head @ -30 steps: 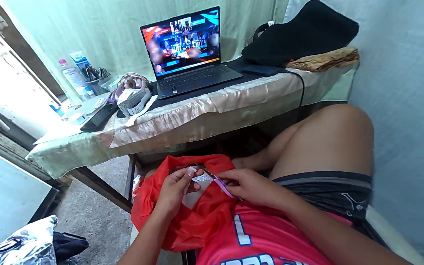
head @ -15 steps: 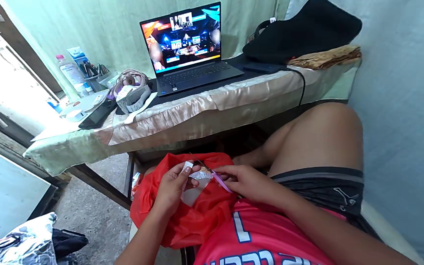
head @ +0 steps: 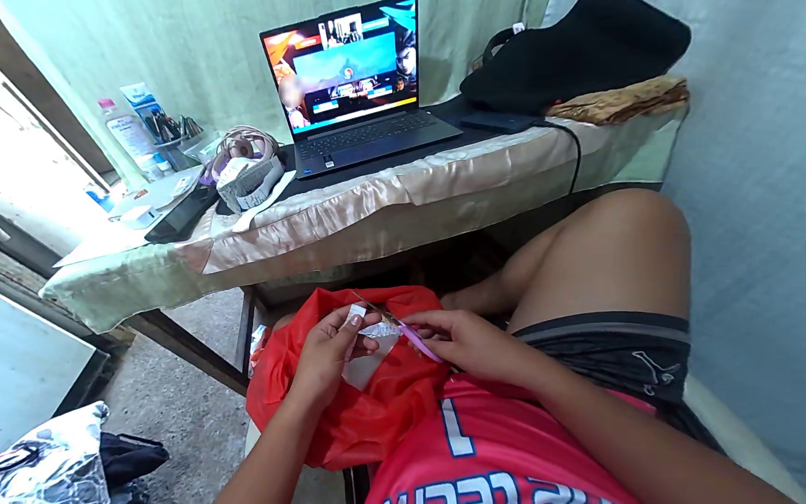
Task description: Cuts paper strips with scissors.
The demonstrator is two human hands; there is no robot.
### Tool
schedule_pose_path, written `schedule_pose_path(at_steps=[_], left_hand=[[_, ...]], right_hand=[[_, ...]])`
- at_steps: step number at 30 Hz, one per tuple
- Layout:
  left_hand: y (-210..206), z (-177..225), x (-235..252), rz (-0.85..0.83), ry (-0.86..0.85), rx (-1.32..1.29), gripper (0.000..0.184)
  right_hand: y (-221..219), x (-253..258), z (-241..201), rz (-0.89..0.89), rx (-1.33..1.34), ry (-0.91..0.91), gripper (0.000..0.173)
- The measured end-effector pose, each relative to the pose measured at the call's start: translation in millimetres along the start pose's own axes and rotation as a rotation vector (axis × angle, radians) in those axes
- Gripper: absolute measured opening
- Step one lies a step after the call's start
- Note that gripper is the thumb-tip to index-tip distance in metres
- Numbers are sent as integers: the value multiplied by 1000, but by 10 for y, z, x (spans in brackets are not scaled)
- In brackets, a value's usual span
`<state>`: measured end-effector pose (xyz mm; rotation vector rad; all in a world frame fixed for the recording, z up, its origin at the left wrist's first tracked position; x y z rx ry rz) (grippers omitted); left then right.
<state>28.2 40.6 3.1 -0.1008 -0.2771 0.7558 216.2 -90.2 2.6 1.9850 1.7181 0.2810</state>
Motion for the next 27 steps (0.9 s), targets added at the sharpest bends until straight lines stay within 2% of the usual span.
schedule_pose_path(at_steps=[9,17,24,27], left_hand=[[-12,10,-8,-7,-9,28,26],[10,-3,-5,9,12,11,30],[15,6,1,27,33,-6,30],[18,4,9,26,23,-10,34]], right_hand=[[5,-9,-15,5,-16,9,36],[-16,-8,-3,-13,-7,47,41],[8,-11,-21,42,-28,56,36],[10,-21,-33,39,-18,75,42]])
Point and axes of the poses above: each hand's wrist, its own x-axis towards the middle knuckle, its own y-axis out of the back of the hand, z = x × y, the point moved 4 cm from there along x, towards the middle knuckle, and after that the axes turned 13 degrees about -y, right-handed, at the moved point
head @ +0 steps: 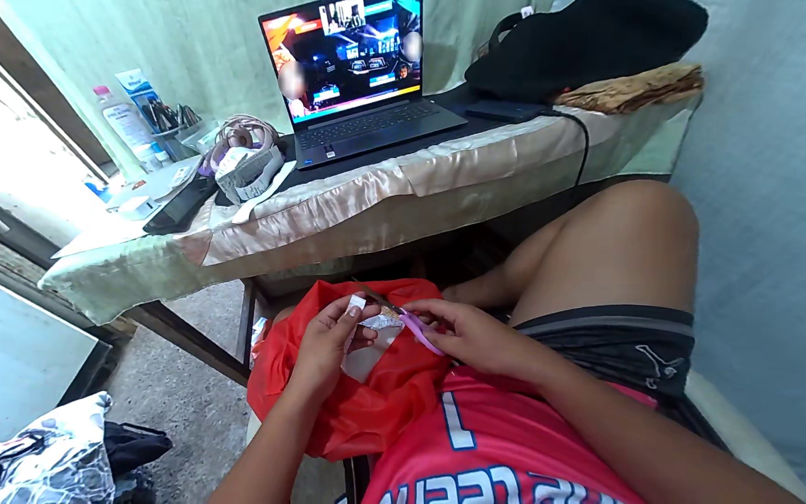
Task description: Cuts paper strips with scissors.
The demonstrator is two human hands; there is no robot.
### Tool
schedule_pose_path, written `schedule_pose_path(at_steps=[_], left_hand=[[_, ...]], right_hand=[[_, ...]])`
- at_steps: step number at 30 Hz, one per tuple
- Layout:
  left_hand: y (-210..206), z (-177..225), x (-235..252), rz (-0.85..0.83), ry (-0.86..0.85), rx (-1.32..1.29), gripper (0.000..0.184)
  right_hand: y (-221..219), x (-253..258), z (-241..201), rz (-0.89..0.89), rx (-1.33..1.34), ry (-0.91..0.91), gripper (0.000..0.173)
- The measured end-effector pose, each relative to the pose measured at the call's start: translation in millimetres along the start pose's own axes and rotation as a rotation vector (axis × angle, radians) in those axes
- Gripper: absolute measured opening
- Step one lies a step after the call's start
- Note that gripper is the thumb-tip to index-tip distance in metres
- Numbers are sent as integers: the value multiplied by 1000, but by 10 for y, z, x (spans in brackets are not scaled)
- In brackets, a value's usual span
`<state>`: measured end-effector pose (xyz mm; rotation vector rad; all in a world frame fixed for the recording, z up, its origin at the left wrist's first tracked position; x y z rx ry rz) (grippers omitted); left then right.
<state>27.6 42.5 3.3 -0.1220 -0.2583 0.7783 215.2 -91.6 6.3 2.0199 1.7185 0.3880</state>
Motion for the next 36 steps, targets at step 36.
schedule_pose_path(at_steps=[36], left_hand=[[26,-6,11,82,-17,-3,29]], right_hand=[[9,29,16,-30,115,-7,36]])
Point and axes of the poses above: each hand's wrist, its own x-axis towards the middle knuckle, its own y-axis out of the back of the hand, z = x × y, the point moved 4 cm from there along x, towards the middle knuckle, and after that the axes turned 13 degrees about -y, right-handed, at the moved point
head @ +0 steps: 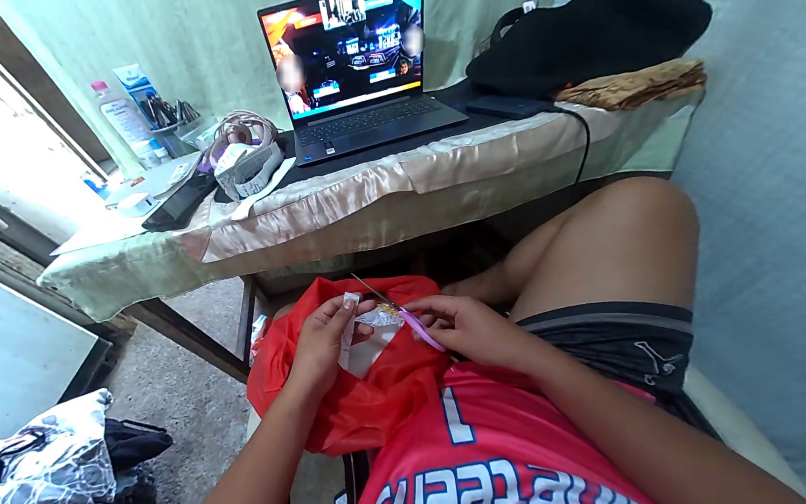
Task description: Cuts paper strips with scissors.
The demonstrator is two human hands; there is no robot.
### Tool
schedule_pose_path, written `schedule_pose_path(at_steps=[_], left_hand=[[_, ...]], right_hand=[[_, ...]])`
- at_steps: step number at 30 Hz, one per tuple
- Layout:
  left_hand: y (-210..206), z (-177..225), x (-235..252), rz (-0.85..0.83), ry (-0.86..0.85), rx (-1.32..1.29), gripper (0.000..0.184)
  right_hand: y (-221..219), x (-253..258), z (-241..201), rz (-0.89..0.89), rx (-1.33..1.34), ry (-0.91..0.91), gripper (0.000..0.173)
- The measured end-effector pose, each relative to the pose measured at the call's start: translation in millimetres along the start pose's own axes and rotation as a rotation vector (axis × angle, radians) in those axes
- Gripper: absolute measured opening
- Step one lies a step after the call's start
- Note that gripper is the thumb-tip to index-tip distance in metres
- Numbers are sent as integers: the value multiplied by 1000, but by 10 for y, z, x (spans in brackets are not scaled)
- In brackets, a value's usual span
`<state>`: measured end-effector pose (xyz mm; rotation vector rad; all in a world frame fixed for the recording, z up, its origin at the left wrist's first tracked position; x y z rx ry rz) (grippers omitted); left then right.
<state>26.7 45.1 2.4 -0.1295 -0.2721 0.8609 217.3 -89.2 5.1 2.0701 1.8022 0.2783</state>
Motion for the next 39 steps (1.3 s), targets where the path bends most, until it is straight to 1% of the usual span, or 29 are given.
schedule_pose_path(at_steps=[5,12,17,24,29,39], left_hand=[[24,-12,8,-18,-36,15,31],[24,-22,13,-3,-25,33,28],[26,-22,8,-18,-26,31,31],[34,-25,13,-24,-26,38,30],[40,-22,10,-34,-9,42,30],[32,-21,2,-85,4,31,28]], right_hand=[[4,-1,10,-2,6,-6,36],[4,-9,6,-2,6,-14,37],[12,-12,3,2,4,-17,37],[19,-23,-4,-15,26,-9,37],[12,-28,8,-54,-60,40,47],[43,-39,9,-38,-175,6,46]])
Point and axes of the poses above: each hand's wrist, its own x-axis towards the middle knuckle, its own y-axis out of the back of the hand, z = x × y, the point moved 4 cm from there along x, towards the middle knuckle, and after that the axes turned 13 degrees about -y, right-handed, at the moved point
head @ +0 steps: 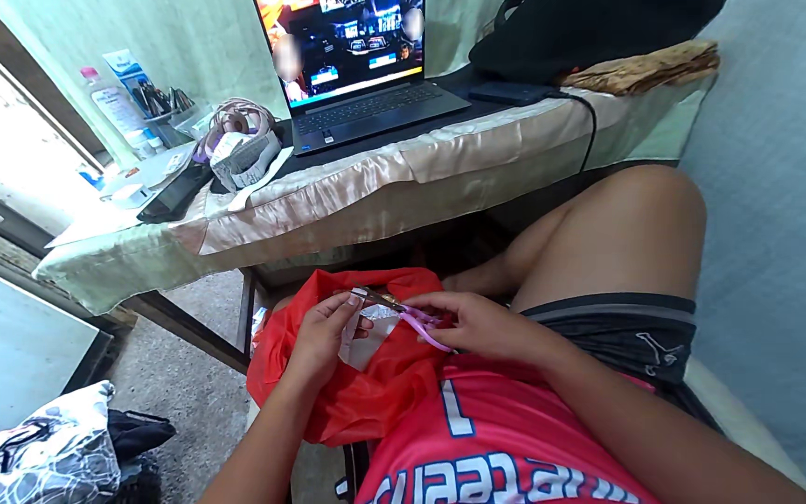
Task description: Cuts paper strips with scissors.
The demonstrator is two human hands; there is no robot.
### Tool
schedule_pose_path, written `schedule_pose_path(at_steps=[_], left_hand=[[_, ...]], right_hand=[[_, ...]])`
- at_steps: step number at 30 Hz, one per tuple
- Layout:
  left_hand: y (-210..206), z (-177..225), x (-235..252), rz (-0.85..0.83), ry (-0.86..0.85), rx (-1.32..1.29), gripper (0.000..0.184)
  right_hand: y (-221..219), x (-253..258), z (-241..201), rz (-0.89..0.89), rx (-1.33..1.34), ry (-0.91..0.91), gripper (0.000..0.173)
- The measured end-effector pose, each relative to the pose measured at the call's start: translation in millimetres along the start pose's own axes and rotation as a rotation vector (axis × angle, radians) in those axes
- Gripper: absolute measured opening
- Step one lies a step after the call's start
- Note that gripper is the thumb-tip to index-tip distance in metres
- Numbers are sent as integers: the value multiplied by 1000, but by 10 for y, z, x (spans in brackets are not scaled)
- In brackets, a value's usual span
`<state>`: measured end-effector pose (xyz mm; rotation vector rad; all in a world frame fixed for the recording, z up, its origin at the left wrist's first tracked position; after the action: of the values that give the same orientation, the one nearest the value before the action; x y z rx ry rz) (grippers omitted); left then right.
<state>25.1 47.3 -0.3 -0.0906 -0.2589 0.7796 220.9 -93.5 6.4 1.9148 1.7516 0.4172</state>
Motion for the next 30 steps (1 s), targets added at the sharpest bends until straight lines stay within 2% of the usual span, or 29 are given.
schedule_pose_path(at_steps=[10,23,30], left_hand=[[65,-8,18,-110,85,-49,28],[46,-1,14,-106,57,-18,29],[42,3,15,-100,57,-12,29]], right_hand=[[54,3,25,-26,-36,-19,46],[84,-16,-14,15,-109,-37,42],[75,-9,-6,11,-58,-54,36]])
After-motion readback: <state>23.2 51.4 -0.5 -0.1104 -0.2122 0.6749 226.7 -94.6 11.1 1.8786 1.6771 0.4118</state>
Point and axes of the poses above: each hand's wrist, its own x-axis towards the middle knuckle, its own y-axis out of the back of the hand, z = x × y, the point moved 4 cm from there along x, towards the middle knuckle, and after that the axes turned 13 degrees about -y, right-handed, at the moved point
